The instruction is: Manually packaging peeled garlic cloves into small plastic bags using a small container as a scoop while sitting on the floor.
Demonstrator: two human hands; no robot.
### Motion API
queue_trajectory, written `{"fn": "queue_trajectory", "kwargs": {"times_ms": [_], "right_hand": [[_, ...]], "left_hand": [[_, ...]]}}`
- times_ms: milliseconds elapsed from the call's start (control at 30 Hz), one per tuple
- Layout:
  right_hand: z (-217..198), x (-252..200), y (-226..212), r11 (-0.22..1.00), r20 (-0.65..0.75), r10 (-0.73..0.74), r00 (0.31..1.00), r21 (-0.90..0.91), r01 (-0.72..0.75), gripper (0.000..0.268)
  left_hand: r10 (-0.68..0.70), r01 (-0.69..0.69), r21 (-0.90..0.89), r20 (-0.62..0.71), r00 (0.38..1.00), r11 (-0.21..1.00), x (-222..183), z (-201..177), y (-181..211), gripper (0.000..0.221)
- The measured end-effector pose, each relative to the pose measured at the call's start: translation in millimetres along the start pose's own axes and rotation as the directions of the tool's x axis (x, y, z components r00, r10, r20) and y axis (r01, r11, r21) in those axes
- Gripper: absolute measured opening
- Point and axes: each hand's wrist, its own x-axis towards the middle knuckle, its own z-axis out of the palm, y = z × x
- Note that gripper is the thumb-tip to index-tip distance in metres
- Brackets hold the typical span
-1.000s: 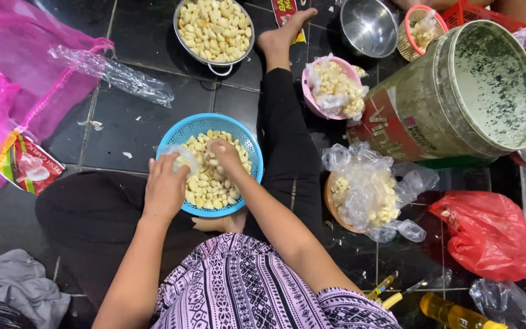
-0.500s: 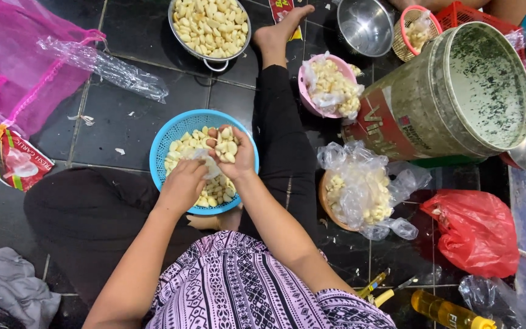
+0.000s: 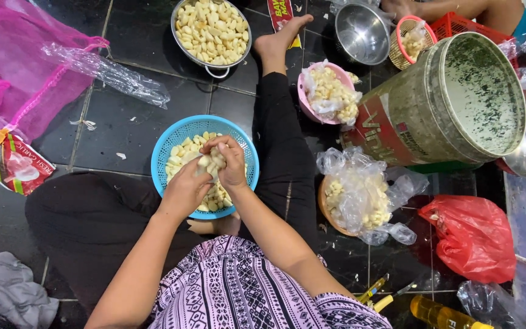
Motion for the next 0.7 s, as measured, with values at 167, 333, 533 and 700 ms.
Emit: {"fn": "queue_trajectory", "kwargs": {"times_ms": [167, 333, 533, 700], "right_hand": [[7.3, -2.3, -6.0, 0.998, -0.027, -0.049, 0.998, -0.034, 0.048, 0.025], [10.5, -3.2, -10.9, 0.989, -0.117, -0.116, 0.986, -0.102, 0.104, 0.025], [19.1, -2.1, -20.3, 0.980, -0.275, -0.131, 0.953, -0.178, 0.083, 0.021], [23.8, -10.7, -22.7, 0.995, -0.275, -0.028, 0.961, -0.103, 0.000, 0.024]], "left_hand": [[-0.007, 0.006, -0.048, -0.023, 1.000, 0.999, 0.5, -6.7, 2.5, 0.006], [0.012, -0.015, -0.067, -0.046, 0.999, 0.998, 2.2, -13.9, 11.5, 0.006], [0.022, -0.021, -0.094, 0.007, 1.000, 0.995, 2.0, -17.9, 16.9, 0.007], [0.025, -0.025, -0.080, -0.004, 1.000, 0.996, 3.7, -19.3, 14.9, 0.009]]}}
